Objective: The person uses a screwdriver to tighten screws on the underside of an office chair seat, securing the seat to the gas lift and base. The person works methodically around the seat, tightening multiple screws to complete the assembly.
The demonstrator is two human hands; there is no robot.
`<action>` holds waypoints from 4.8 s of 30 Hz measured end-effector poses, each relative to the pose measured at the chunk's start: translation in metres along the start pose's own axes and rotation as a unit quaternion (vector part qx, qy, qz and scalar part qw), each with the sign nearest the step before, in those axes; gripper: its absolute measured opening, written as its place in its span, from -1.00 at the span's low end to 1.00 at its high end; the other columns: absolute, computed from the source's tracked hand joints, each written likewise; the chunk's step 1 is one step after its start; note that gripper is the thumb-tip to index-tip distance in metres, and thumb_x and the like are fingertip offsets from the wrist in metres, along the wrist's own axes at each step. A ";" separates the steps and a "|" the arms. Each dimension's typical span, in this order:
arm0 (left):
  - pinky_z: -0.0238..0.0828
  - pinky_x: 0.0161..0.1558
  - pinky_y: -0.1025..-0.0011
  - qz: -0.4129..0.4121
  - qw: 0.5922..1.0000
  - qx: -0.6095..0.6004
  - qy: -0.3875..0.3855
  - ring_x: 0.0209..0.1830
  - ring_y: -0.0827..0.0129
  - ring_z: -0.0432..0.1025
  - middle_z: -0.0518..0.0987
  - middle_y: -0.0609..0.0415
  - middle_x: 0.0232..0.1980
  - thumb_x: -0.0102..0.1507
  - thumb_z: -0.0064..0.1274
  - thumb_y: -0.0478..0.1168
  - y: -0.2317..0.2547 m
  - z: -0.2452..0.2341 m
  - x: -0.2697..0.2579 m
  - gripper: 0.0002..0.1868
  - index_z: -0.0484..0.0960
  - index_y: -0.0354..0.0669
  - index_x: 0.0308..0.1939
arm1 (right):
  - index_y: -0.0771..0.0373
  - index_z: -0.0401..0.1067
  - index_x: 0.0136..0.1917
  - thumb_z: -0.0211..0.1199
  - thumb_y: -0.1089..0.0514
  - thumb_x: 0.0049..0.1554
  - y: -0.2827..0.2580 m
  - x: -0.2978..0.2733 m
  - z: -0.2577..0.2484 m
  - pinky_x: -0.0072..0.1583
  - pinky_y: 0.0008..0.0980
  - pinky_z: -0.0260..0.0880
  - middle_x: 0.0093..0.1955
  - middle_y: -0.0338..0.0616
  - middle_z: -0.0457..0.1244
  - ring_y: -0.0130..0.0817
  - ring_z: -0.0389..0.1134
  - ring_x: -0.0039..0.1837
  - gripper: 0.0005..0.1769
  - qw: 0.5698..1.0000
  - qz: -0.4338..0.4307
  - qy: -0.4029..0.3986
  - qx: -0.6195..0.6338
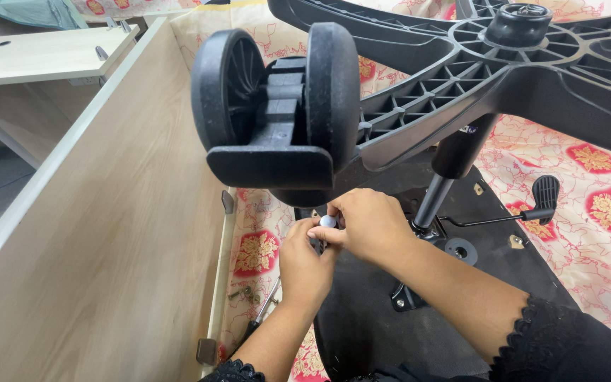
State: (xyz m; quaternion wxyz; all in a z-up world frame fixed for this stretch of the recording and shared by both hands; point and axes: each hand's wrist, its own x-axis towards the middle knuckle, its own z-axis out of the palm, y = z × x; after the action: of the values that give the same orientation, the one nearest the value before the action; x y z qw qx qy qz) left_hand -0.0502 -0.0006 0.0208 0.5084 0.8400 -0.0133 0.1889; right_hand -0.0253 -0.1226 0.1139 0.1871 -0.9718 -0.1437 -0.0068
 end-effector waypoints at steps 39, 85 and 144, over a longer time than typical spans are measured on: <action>0.52 -0.11 0.36 -0.011 0.986 0.051 -0.159 -0.17 0.31 0.62 0.66 0.03 -0.17 -0.01 0.42 -0.21 0.010 -0.046 0.019 -0.65 0.75 -0.24 -0.18 | 0.25 0.56 -0.02 0.32 0.21 -0.02 0.008 -0.019 0.013 0.07 -0.15 0.42 -0.04 -0.03 0.41 -0.03 0.43 0.06 -0.74 0.976 -0.188 0.060 0.090; 0.60 -0.23 0.40 0.030 0.997 -0.029 -0.068 -0.28 0.28 0.64 0.68 -0.06 -0.23 -0.01 0.28 -0.43 0.029 -0.018 -0.015 -0.68 0.72 -0.24 -0.16 | 0.11 0.57 -0.06 0.03 -0.41 0.20 0.003 -0.036 -0.002 0.01 -0.09 0.45 -0.14 -0.05 0.41 -0.08 0.47 -0.01 -0.39 0.984 0.007 -0.048 -0.169; 0.61 -0.16 0.42 0.030 0.995 -0.044 -0.081 -0.14 0.27 0.60 0.62 -0.08 -0.09 0.09 0.25 -0.39 0.016 0.000 -0.014 -0.72 0.64 -0.27 -0.11 | 0.21 0.36 0.02 0.15 -0.18 0.18 0.024 -0.051 0.004 -0.15 -0.08 0.46 -0.14 -0.07 0.38 -0.01 0.46 -0.12 -0.59 0.974 -0.162 0.065 -0.148</action>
State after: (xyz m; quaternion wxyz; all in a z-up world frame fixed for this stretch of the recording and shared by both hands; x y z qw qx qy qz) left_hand -0.0664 -0.0110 0.0295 0.5364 0.8285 -0.0883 0.1347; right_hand -0.0674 -0.1571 0.0982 0.0465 -0.9501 -0.2838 -0.1211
